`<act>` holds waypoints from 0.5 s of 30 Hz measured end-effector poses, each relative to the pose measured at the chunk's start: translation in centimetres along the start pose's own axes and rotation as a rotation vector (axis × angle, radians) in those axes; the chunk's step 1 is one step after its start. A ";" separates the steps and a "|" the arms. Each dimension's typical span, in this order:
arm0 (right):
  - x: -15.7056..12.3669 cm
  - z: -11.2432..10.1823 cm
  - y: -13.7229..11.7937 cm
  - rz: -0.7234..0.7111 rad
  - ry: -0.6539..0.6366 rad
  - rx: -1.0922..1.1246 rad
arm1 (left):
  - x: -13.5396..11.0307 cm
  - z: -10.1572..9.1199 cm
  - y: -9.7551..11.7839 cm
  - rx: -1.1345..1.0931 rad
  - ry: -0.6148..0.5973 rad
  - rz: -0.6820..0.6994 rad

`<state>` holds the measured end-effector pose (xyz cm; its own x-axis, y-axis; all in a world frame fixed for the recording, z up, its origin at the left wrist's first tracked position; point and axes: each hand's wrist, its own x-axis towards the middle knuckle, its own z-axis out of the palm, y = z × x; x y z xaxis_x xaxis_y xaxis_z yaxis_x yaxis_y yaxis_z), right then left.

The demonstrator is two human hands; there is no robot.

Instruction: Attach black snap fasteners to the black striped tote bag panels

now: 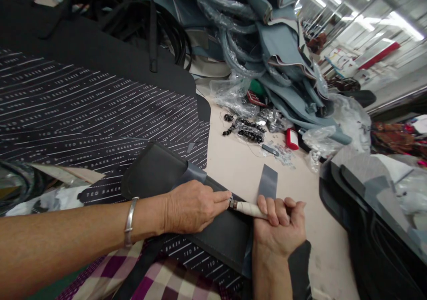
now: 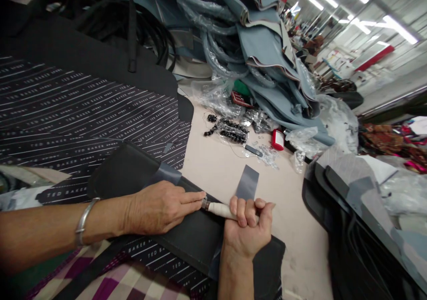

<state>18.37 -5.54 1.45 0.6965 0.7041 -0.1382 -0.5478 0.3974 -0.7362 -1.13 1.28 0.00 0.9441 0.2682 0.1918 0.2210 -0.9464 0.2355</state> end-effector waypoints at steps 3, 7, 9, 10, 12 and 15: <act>-0.2 0.6 0.3 0.013 -0.029 -0.016 | -0.1 -0.1 -0.1 -0.035 0.010 0.004; -0.5 1.0 -0.1 0.004 -0.088 -0.083 | -0.2 -0.2 -0.3 -0.074 0.008 -0.001; -0.4 0.6 -0.5 -0.033 -0.081 -0.087 | -0.2 -0.3 -0.3 -0.083 0.012 0.002; -0.3 0.4 -0.7 -0.054 -0.075 -0.086 | -0.2 -0.3 -0.3 -0.087 0.018 0.001; 0.0 0.0 -1.0 -0.082 -0.073 -0.097 | -0.2 -0.4 -0.3 -0.090 0.028 -0.008; 0.1 -0.2 -1.0 -0.093 -0.081 -0.118 | -0.1 -0.4 -0.2 -0.086 0.016 -0.018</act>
<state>19.11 -5.99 2.03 0.6992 0.7147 -0.0153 -0.4213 0.3947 -0.8165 -1.35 1.53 0.30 0.9360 0.2882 0.2019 0.2152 -0.9229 0.3194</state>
